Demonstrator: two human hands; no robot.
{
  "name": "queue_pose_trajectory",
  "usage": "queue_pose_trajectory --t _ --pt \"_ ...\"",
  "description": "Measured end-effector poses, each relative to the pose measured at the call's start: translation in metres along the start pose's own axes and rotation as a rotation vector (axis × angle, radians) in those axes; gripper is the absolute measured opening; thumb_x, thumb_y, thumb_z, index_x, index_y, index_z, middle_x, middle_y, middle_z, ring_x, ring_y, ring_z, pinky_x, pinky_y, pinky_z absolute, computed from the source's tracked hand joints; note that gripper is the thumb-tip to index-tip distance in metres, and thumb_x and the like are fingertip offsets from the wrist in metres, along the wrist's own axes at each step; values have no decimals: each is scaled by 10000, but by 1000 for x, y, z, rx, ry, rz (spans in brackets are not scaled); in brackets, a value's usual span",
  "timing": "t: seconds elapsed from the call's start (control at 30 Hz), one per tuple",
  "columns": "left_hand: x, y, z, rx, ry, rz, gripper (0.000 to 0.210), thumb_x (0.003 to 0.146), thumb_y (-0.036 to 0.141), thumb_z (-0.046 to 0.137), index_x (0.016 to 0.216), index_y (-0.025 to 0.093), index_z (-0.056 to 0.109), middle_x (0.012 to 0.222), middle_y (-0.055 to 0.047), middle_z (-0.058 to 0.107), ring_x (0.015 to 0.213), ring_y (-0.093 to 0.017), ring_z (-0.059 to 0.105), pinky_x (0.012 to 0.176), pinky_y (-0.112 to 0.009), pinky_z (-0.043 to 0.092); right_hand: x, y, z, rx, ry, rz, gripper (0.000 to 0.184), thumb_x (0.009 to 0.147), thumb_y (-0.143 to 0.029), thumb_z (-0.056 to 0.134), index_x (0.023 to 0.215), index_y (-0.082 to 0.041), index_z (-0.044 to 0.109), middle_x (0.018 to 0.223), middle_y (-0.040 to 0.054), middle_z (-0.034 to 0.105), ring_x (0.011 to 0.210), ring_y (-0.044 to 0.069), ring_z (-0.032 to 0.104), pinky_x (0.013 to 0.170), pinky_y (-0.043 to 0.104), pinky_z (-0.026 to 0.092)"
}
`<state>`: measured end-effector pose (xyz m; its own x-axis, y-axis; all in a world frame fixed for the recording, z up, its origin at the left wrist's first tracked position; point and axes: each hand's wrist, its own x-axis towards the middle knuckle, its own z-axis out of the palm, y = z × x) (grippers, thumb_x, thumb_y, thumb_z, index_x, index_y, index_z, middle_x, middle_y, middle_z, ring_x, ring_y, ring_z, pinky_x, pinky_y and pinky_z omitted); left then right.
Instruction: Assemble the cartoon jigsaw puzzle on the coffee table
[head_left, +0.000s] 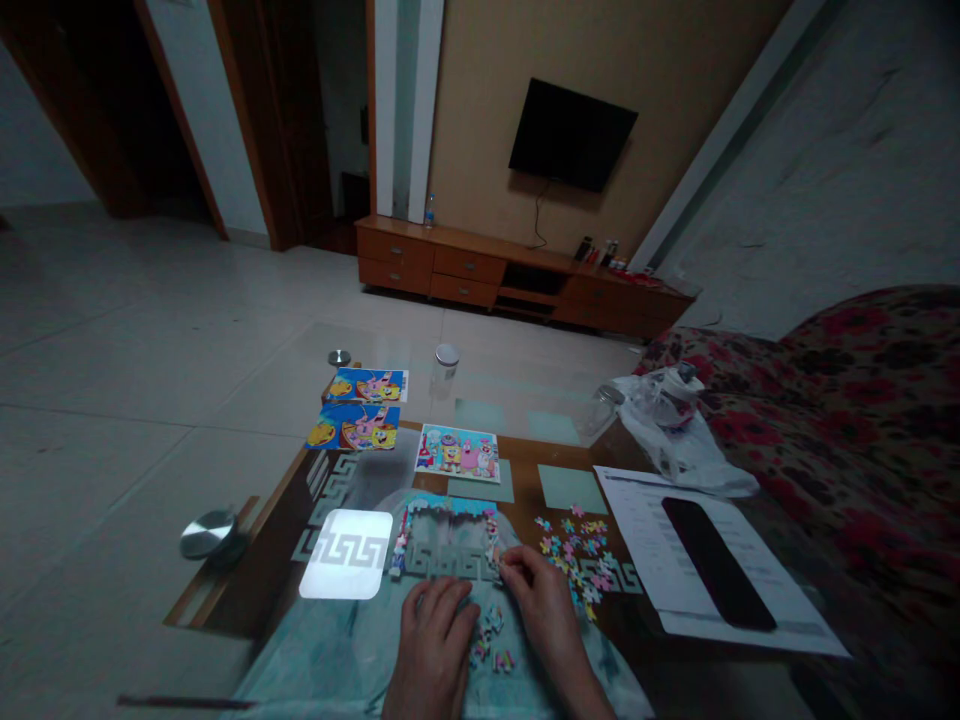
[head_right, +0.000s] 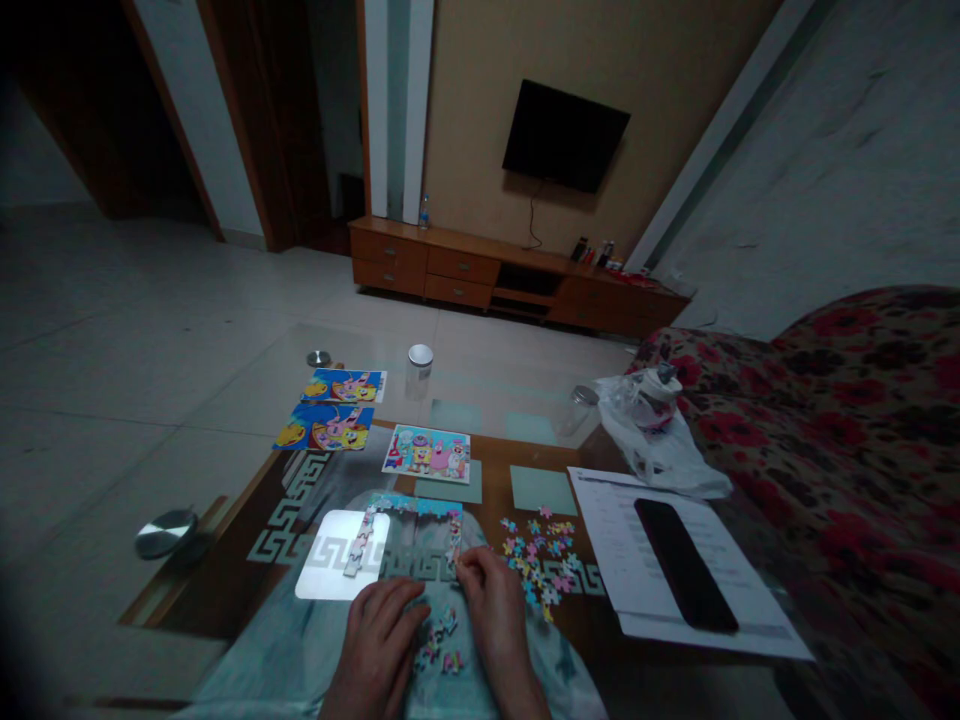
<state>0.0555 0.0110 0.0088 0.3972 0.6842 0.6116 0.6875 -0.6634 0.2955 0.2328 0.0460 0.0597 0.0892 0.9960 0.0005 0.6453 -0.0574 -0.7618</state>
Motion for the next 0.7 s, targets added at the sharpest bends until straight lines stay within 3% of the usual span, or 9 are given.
queue_pose_trajectory --t 0.17,0.43,0.7 --pt "-1 0 0 11 -32 13 357 746 71 465 1065 199 562 1149 -64 638 1080 -236 565 889 -410 445 5 3 8 -26 -30 22 122 782 -224 511 822 -185 619 643 10 636 621 197 630 585 250 440" --pt "1 4 0 -17 -8 -36 357 746 68 443 1040 222 576 1139 -36 640 1074 -222 555 913 -392 411 16 -5 1 -141 -92 41 98 742 -168 550 816 -203 604 608 -28 622 591 178 598 561 236 372" --pt "-5 21 42 22 131 -107 323 749 33 386 954 213 560 1091 -44 657 1076 -241 546 973 -494 297 13 -5 -3 -208 -95 43 136 756 -147 512 831 -190 616 706 22 659 685 200 616 628 254 399"
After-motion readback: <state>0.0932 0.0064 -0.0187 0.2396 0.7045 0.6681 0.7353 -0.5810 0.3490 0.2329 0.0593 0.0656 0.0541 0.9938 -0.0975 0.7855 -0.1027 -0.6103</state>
